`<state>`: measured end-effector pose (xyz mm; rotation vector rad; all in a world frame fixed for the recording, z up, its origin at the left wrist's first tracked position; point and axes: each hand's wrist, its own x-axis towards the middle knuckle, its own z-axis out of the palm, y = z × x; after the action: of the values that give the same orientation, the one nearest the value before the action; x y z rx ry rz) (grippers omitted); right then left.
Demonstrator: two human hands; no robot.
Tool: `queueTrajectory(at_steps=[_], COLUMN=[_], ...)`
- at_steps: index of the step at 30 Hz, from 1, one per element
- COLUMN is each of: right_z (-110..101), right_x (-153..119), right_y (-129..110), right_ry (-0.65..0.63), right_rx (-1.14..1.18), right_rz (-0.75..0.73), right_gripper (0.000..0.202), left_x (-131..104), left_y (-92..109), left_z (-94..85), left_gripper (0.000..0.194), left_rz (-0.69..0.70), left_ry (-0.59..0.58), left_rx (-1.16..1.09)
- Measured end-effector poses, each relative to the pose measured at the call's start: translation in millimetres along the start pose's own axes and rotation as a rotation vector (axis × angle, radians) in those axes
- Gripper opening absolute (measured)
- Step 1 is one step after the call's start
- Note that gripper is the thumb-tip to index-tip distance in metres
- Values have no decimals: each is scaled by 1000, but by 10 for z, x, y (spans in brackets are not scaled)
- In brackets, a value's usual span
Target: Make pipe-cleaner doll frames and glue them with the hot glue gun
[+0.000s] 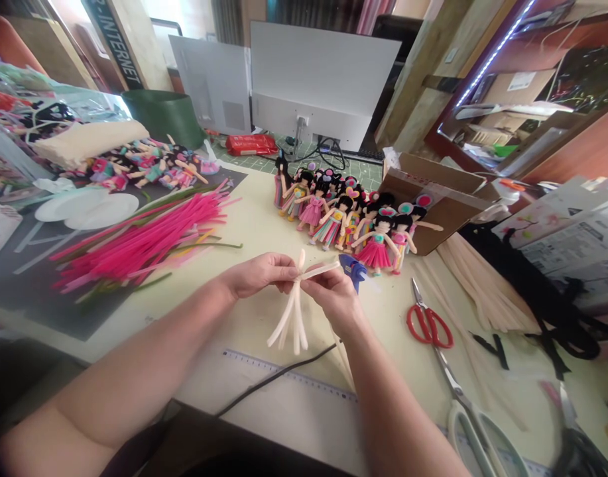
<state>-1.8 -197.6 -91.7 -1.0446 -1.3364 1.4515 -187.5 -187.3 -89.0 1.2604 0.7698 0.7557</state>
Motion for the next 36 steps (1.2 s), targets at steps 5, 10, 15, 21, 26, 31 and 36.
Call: queueTrajectory(at_steps=[5, 10, 15, 21, 26, 31, 36], right_z=[-3, 14, 20, 37, 72, 82, 53], right_x=[8, 10, -2, -17, -18, -1, 7], right_y=[23, 38, 19, 2, -7, -21, -22], right_ry=[31, 44, 26, 57, 129, 198, 187], right_rx=[-12, 19, 39, 4, -13, -27, 63], right_rz=[-7, -80, -118, -131, -150, -106, -89], right_gripper=[24, 21, 20, 22, 16, 17, 18], left_x=[-7, -3, 3, 3, 18, -23, -109], left_y=[15, 19, 7, -2, -8, 96, 177], left_z=[23, 52, 83, 117, 127, 145, 172], left_gripper=[36, 39, 41, 39, 42, 23, 27], left_rz=[-8, -11, -44, -89, -59, 267, 470], left_ry=[-23, -58, -72, -83, 33, 323, 326], left_rx=[-46, -122, -203, -308, -180, 191, 680])
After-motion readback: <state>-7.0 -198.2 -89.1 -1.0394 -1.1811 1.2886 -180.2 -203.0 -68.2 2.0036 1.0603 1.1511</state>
